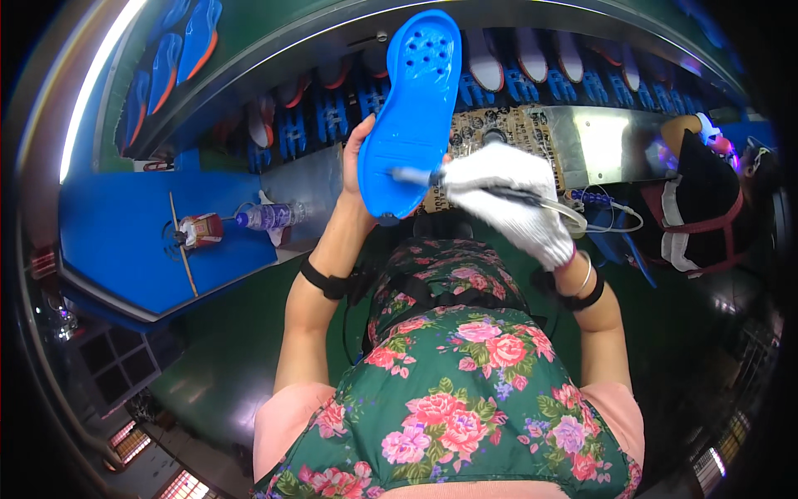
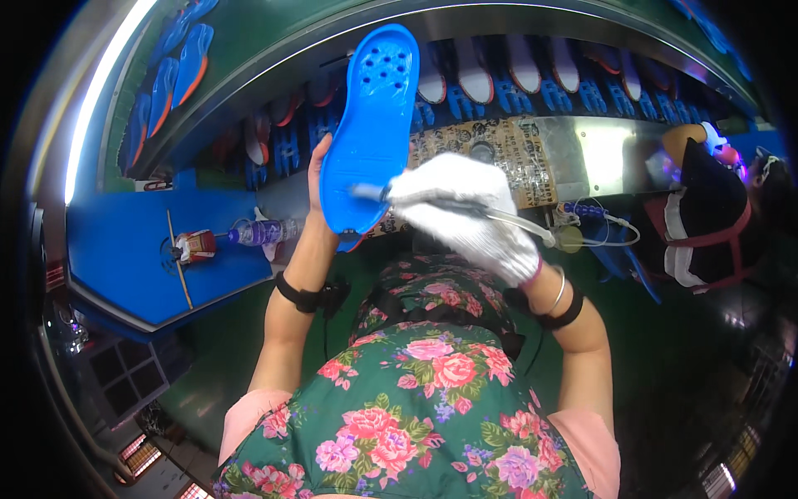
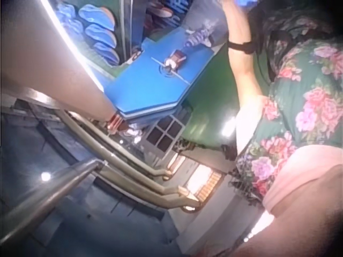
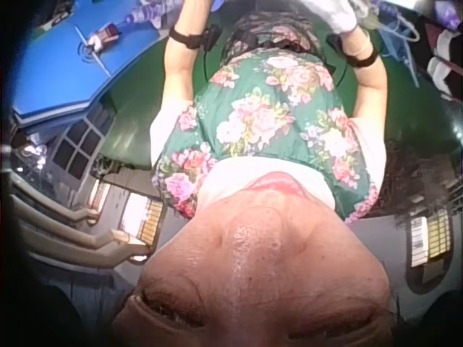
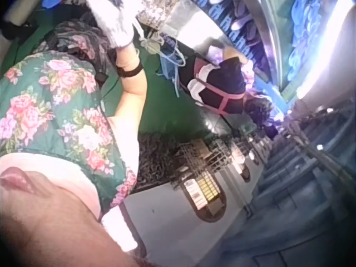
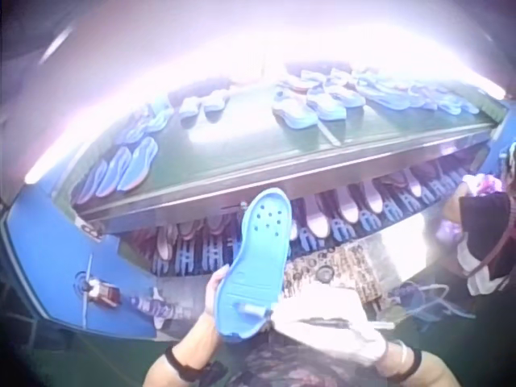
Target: The person picks up a blue shoe sole from a conveyor belt, applies a liquid to its surface using a brush, and places it back onto the belt, repeating the process for several soles.
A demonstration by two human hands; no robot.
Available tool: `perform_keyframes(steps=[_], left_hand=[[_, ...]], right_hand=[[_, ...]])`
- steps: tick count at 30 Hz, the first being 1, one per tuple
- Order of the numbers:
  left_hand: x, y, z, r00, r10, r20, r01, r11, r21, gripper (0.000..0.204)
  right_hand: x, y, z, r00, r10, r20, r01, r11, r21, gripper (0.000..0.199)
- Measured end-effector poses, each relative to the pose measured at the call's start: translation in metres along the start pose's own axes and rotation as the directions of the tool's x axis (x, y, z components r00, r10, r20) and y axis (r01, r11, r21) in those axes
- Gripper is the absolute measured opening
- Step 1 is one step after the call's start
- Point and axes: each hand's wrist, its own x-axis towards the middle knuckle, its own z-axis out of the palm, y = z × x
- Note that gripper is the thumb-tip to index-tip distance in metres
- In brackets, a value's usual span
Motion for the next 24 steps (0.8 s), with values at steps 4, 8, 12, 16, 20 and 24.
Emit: perform_keyframes(steps=[4,8,12,16,20,24], left_hand=[[-0.01,-0.006,-0.014,0.982,-0.08,0.169,0.064,0.994,0.093,0.086],[-0.009,-0.018,-0.019,0.967,-0.149,0.205,0.156,0.988,-0.019,0.093],[-0.02,-0.003,-0.017,0.99,-0.023,0.142,0.014,0.998,0.066,0.093],[-0.026,0.02,-0.026,0.986,0.055,0.159,-0.063,0.997,0.045,0.095],[-0.041,0.03,0.013,0.958,0.13,0.256,-0.167,0.978,0.128,0.113],[-0.039,0.082,0.046,0.837,0.063,0.543,-0.224,0.946,0.236,0.128]], right_hand=[[0.045,0.017,-0.032,0.95,-0.312,-0.012,0.281,0.872,-0.401,0.023],[0.069,0.034,-0.048,0.868,-0.497,-0.012,0.388,0.694,-0.607,0.024],[0.026,0.011,0.006,0.869,-0.49,0.072,0.454,0.728,-0.514,0.036],[-0.015,-0.01,0.028,0.975,-0.168,0.145,0.16,0.985,0.064,0.024],[-0.025,0.012,-0.002,0.992,0.115,-0.045,-0.096,0.95,0.295,0.01],[-0.038,0.028,-0.019,0.901,0.406,-0.151,-0.241,0.761,0.602,0.015]])
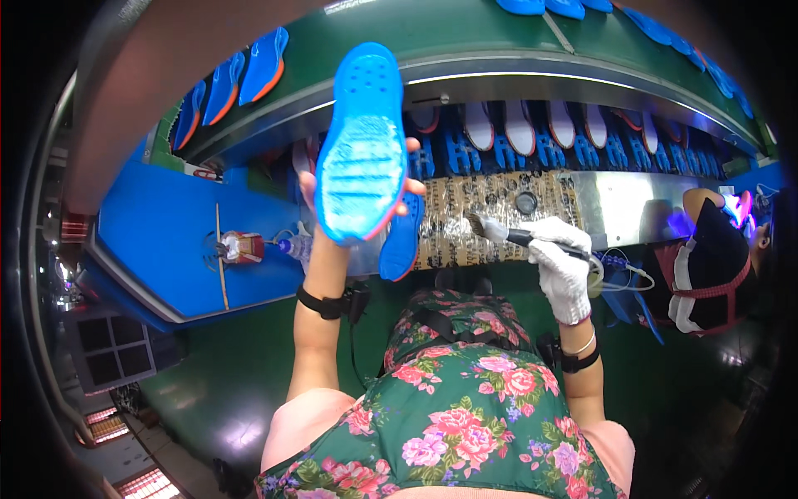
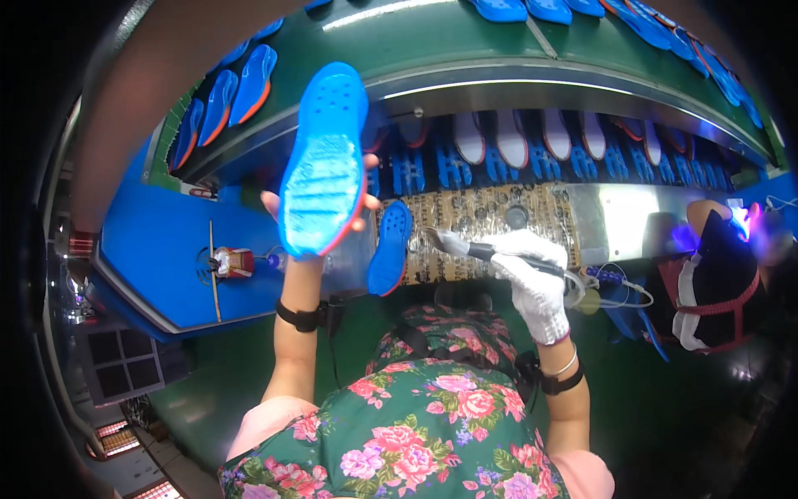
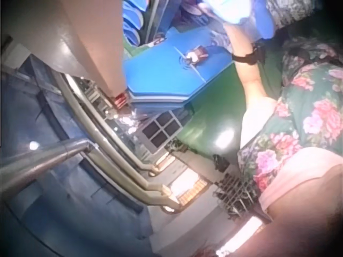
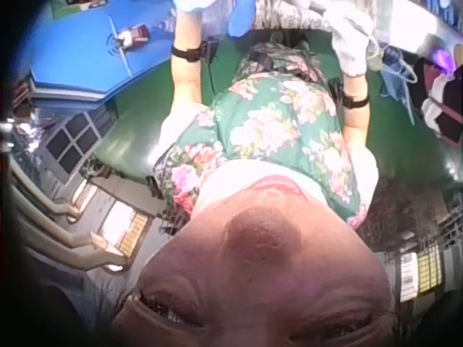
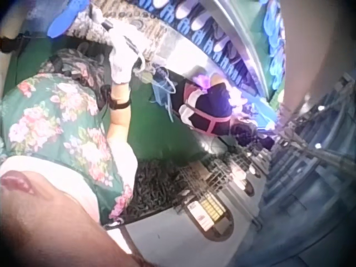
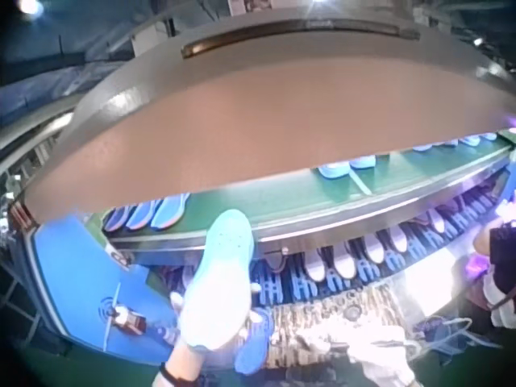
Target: The person picks up a blue shoe sole from a conveyor belt, applies a liquid to its surface using a brush, and places it back onto the belt, repeating the process for several soles.
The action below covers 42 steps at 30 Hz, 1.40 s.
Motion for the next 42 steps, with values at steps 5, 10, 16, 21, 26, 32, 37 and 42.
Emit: perform_keyframes(steps=[5,10,16,21,26,32,37,42], left_hand=[[0.057,0.085,-0.031,0.993,0.105,-0.045,-0.111,0.98,-0.163,0.117],[0.088,0.118,-0.066,0.778,0.388,-0.495,-0.527,0.831,-0.178,0.101],[0.097,0.117,-0.074,0.663,0.479,-0.575,-0.66,0.737,-0.145,0.104],[0.093,0.085,-0.059,0.729,0.473,-0.495,-0.597,0.793,-0.123,0.102],[0.155,0.022,-0.037,0.777,0.287,-0.56,-0.056,0.918,0.393,0.066],[0.284,-0.027,-0.027,0.812,0.398,-0.426,0.351,0.248,0.903,0.069],[0.34,0.003,-0.112,0.912,0.402,-0.079,0.313,-0.561,0.767,0.075],[0.334,0.027,-0.131,0.781,0.617,0.097,0.221,-0.417,0.882,0.051]], right_hand=[[-0.009,0.034,0.0,0.987,0.11,-0.118,-0.118,0.991,-0.062,0.02],[-0.01,0.066,-0.005,0.992,0.088,-0.094,-0.108,0.966,-0.233,0.018],[-0.012,0.071,-0.006,0.982,0.114,-0.148,-0.142,0.971,-0.192,0.017],[-0.015,0.071,-0.019,0.976,0.148,-0.16,-0.176,0.967,-0.182,0.017],[-0.012,0.081,-0.029,0.973,0.068,-0.22,-0.115,0.97,-0.213,0.017],[-0.025,0.072,-0.036,0.953,-0.003,-0.304,-0.071,0.97,-0.233,0.018],[-0.037,0.064,-0.035,0.936,0.033,-0.349,-0.104,0.977,-0.187,0.017],[-0.051,0.064,-0.051,0.913,0.044,-0.406,-0.125,0.977,-0.174,0.018]])
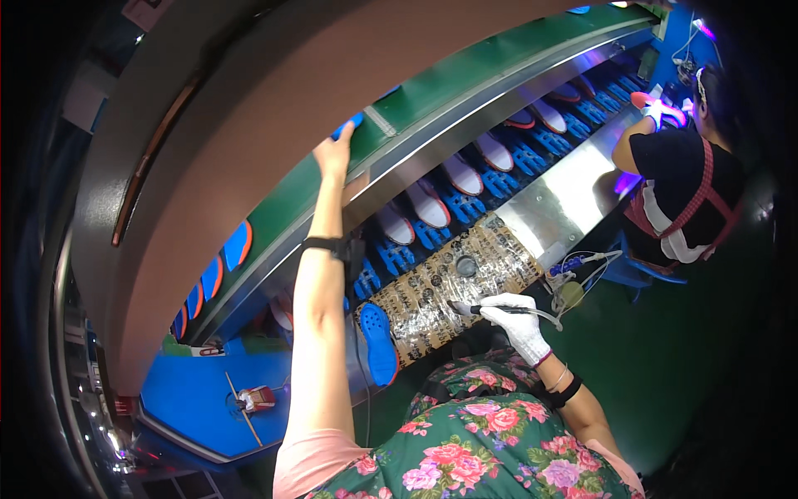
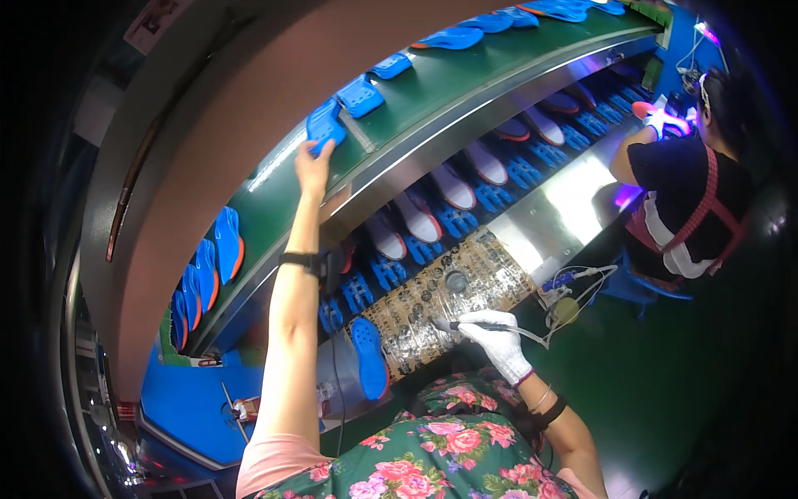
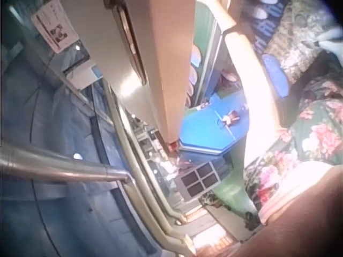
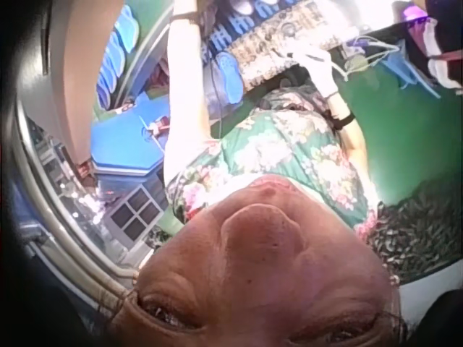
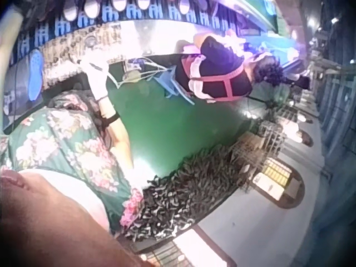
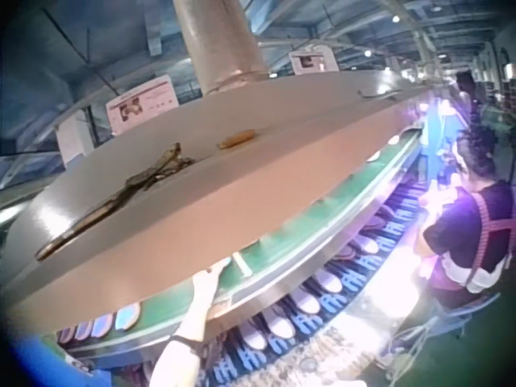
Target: The person picks up a blue shoe sole from a conveyor belt, applies a liquid to its surface using a brush, and places it back onto the belt, repeating the process for several soles.
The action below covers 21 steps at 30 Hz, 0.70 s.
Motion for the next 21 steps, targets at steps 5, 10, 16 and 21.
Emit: perform_keyframes(steps=[5,10,16,21], left_hand=[[-0.083,0.007,-0.072,0.966,-0.25,-0.062,0.221,0.928,-0.3,0.033],[-0.22,0.031,-0.174,0.961,-0.272,-0.055,0.226,0.883,-0.412,0.05],[-0.272,0.021,-0.178,0.653,-0.563,0.507,0.718,0.244,-0.652,0.068],[-0.309,0.04,-0.161,0.516,-0.509,0.689,0.776,-0.063,-0.628,0.056]], right_hand=[[-0.004,-0.005,-0.007,1.0,0.001,0.016,-0.001,1.0,0.008,0.018],[-0.005,-0.021,0.01,0.997,-0.011,0.072,0.012,1.0,-0.018,0.018],[0.004,-0.06,0.04,0.982,-0.084,0.17,0.058,0.986,0.153,0.018],[0.016,-0.11,0.075,0.945,-0.214,0.249,0.155,0.959,0.236,0.02]])
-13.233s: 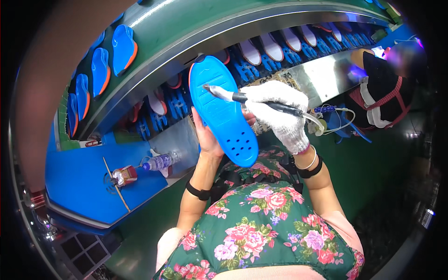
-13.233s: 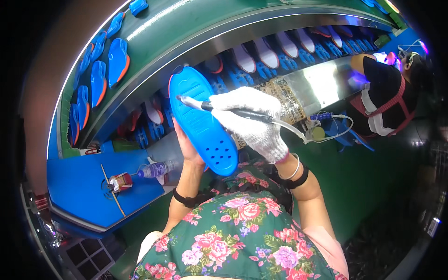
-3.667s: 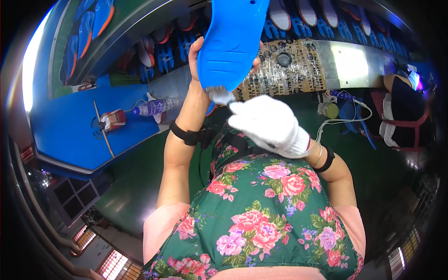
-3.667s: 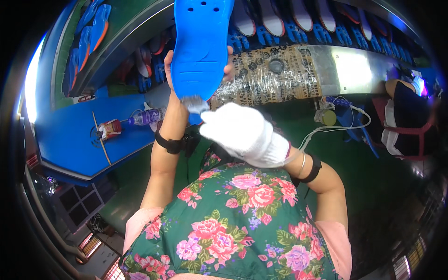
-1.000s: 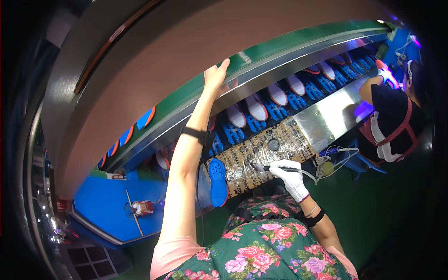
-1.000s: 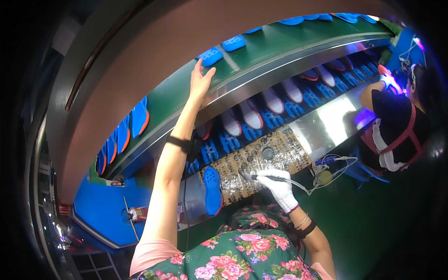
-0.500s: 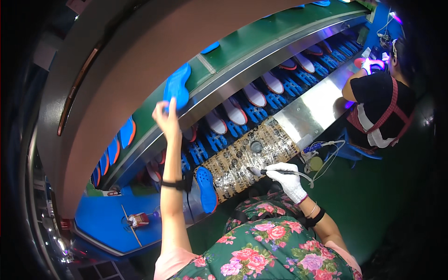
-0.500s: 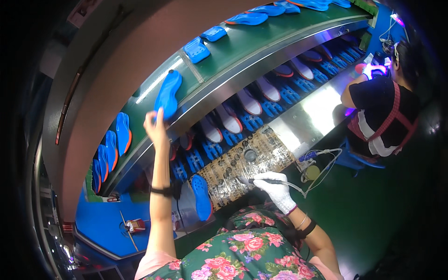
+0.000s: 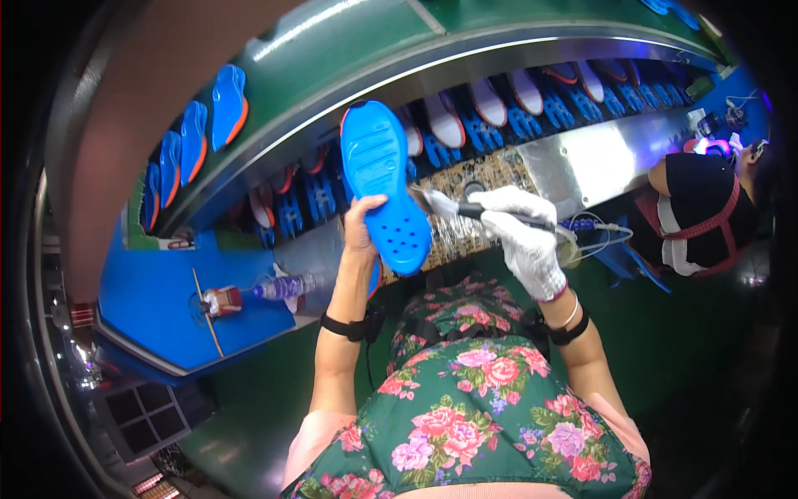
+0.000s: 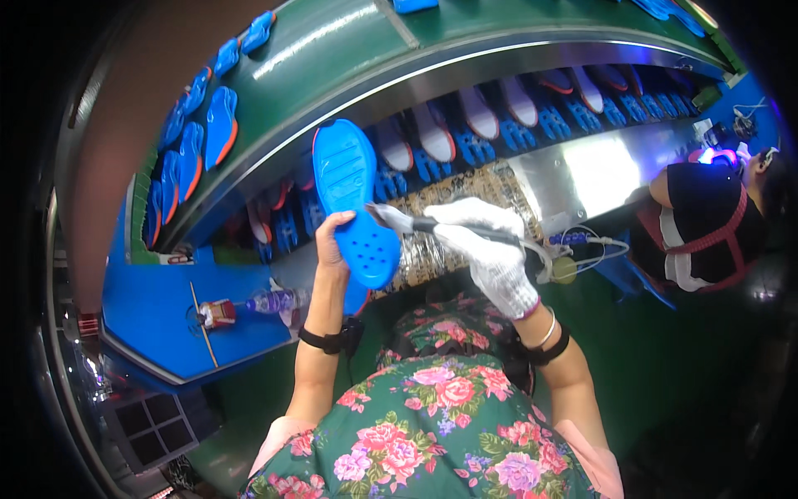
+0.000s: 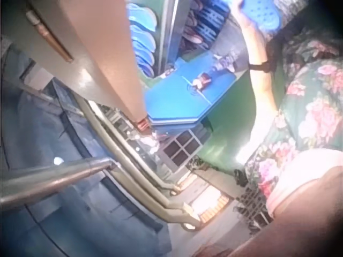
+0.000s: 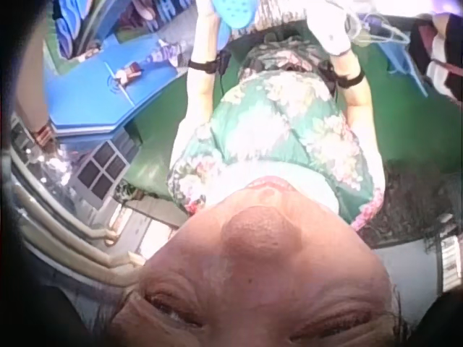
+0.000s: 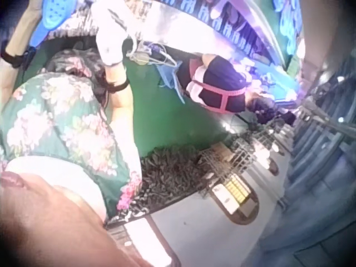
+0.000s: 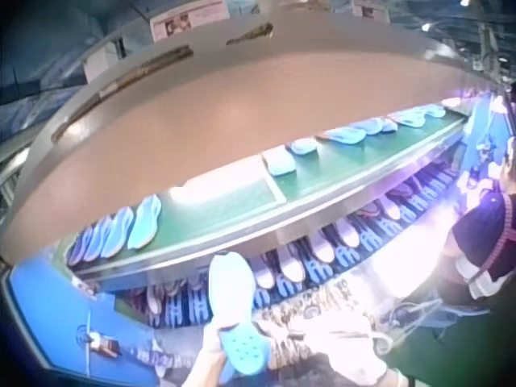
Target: The person picks up a blue shoe sole from a conveyor belt, applies a liquid to its surface using a brush, and places it back onto the belt, repeating the process for several soles.
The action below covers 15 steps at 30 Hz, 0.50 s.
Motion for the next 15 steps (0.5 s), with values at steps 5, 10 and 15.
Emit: perform_keyframes(steps=[5,10,15], left_hand=[[-0.039,-0.036,0.032,0.977,0.031,0.21,-0.048,0.996,0.079,0.073],[-0.051,-0.05,0.056,0.919,-0.007,0.393,0.291,0.686,-0.667,0.102],[-0.056,-0.047,0.07,0.897,0.066,0.438,0.293,0.654,-0.697,0.11]], right_hand=[[0.024,-0.011,0.022,0.941,-0.269,0.207,0.321,0.903,-0.284,0.018],[0.033,-0.006,0.021,0.926,-0.33,0.184,0.375,0.859,-0.348,0.018],[0.035,-0.005,0.026,0.878,-0.417,0.233,0.478,0.772,-0.419,0.019]])
